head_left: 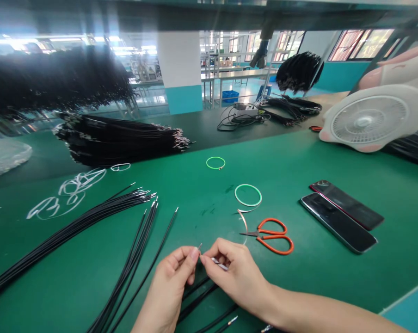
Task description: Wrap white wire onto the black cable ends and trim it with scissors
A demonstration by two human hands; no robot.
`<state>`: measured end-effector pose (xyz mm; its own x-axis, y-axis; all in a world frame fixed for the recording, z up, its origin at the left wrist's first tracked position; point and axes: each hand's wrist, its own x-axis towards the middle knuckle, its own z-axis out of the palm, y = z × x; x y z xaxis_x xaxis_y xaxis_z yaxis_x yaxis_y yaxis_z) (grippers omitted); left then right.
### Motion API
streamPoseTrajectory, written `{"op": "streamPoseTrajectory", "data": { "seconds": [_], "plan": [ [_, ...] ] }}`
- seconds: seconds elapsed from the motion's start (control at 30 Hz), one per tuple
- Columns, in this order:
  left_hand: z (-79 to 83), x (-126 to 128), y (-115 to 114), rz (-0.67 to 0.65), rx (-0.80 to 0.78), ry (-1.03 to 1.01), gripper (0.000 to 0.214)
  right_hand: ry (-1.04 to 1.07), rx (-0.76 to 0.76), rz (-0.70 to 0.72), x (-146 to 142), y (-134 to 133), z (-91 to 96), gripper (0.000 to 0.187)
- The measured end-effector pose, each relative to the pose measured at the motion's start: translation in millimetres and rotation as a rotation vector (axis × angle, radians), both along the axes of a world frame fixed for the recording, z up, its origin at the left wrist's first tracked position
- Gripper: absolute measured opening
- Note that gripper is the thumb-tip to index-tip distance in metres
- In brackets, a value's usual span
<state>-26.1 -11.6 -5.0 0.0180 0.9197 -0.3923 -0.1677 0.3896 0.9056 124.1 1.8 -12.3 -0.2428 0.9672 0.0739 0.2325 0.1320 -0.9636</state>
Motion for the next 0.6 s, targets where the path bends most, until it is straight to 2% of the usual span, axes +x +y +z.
{"op": "streamPoseTrajectory", "data": {
  "seconds": [0.1, 0.27, 0.4, 0.6],
  "plan": [
    [0.1, -0.5, -1.0, 0.049, 0.033, 0.042, 0.027, 0.025, -0.024, 0.001, -0.2, -0.3, 0.6, 0.018],
    [1.1, -5.8, -0.6, 0.024, 0.037, 0.069, 0.030, 0.087, -0.080, -0.014, -1.0, 1.0, 1.6, 0.020],
    [-1.8, -4.4, 0.6, 0.053, 0.092, 0.159, 0.028, 0.058, -0.043, -0.028, -2.7, 0.3, 0.2, 0.018],
    [-4.2, 0.3, 1.1, 0.059, 0.119, 0.163, 0.024, -0.006, 0.015, -0.032, -4.4, -3.1, -1.7, 0.014]
  ]
}}
